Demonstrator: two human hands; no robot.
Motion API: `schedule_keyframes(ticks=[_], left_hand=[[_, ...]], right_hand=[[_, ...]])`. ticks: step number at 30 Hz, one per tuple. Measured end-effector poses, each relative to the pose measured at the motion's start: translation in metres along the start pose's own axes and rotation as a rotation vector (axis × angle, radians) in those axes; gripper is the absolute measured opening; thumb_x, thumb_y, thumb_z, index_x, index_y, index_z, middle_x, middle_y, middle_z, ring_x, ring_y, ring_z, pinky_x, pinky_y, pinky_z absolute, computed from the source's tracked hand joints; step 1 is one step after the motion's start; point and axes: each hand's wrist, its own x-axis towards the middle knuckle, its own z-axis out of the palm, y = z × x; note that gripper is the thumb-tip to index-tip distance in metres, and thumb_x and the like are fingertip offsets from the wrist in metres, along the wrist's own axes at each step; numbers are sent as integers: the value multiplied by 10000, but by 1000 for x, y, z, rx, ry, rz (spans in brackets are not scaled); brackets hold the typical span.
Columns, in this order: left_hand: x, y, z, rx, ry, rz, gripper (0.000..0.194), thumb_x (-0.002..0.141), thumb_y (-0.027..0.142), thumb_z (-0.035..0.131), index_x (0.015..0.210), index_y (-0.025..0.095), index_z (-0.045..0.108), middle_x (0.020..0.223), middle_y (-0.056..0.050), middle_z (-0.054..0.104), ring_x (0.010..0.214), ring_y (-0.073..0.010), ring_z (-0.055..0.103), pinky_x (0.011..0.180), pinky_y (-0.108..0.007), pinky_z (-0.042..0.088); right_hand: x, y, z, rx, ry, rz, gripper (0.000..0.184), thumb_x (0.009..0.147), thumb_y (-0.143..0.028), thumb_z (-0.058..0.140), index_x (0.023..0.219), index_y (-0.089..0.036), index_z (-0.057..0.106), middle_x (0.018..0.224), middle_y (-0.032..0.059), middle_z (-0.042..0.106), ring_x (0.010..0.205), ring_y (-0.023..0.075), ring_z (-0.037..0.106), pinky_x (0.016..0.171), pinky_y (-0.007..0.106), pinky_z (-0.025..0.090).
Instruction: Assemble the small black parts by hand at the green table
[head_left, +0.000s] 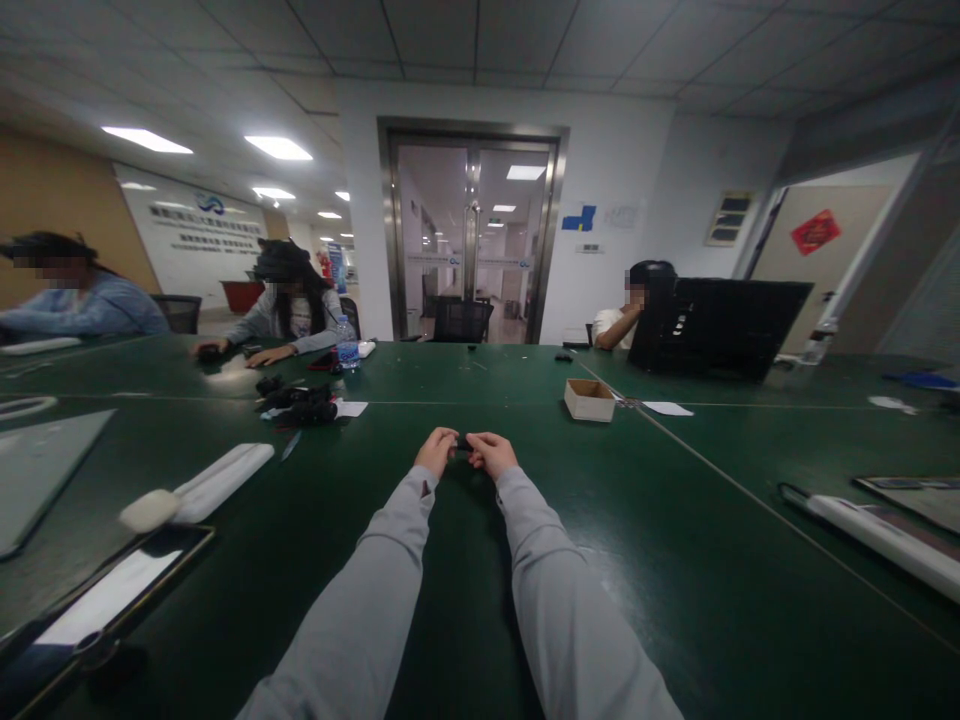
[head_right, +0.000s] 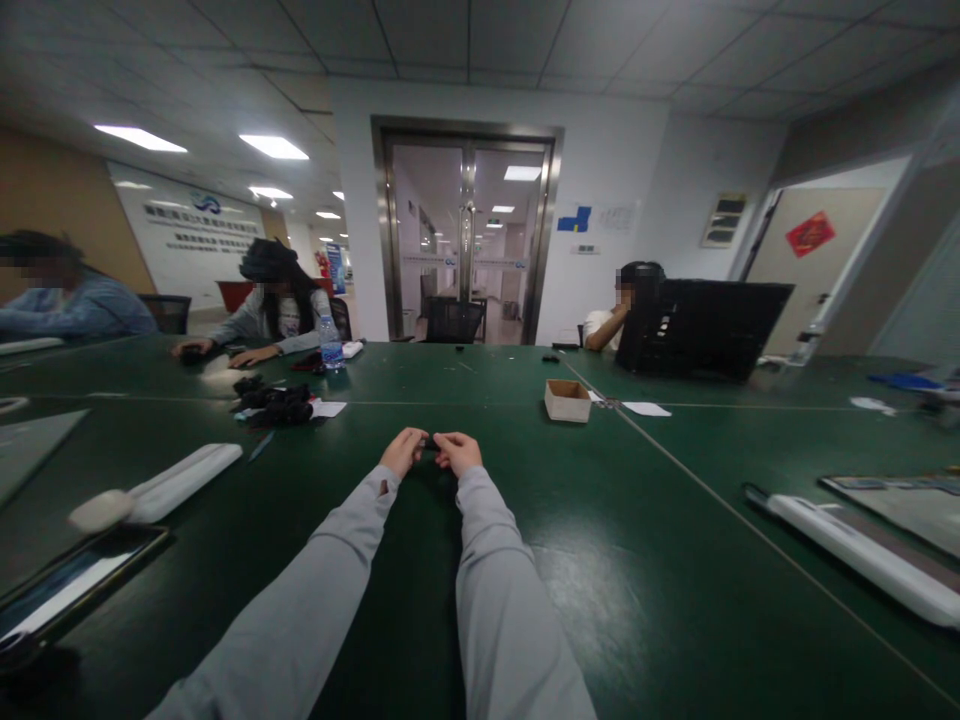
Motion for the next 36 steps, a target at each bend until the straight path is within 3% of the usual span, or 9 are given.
schedule_keyframes(ticks=[4,7,12,17,31,36], left_hand=[[2,-3,0,14,17,56,182,718,278,424,789,180,560,500,43,450,485,-89,429,511,-205,333],[3,-4,0,6,2,13,179,679,211,448,813,183,563,550,39,494,493,-85,439,511,-203,338],[2,-2,0,-9,7,53,231,746,301,391,767,167,579,525,29,481,467,-86,415,492,-208,335],[3,-2,2,-40,6,18,159,680,200,444,762,170,577,571,29,515,490,-81,436,504,-198,344],[0,0,0,-67,-4,32,242,729,339,390,753,171,562,472,40,420,451,-88,390,476,-205,305],[3,-4,0,-31,-18,20,197,690,273,429,797,179,566,527,36,467,491,-87,423,495,-198,322]], right_hand=[[0,1,0,5,-5,-1,249,609,-303,679,724,-99,594,433,-12,545,365,63,493,340,144,379],[0,0,-1,5,-4,-8,251,608,-302,680,730,-101,594,436,-12,547,367,64,496,341,144,380],[0,-1,0,3,-1,5,254,610,-308,679,732,-103,592,427,-11,545,371,72,503,342,147,384],[1,0,0,15,3,4,248,603,-305,682,717,-106,585,422,-17,540,355,66,489,327,146,373],[2,1,-1,13,-11,-3,278,597,-323,682,732,-101,583,433,-13,547,364,67,498,338,146,382],[2,2,-1,12,-17,-16,279,602,-327,680,734,-100,586,431,-10,546,361,65,495,334,145,377]])
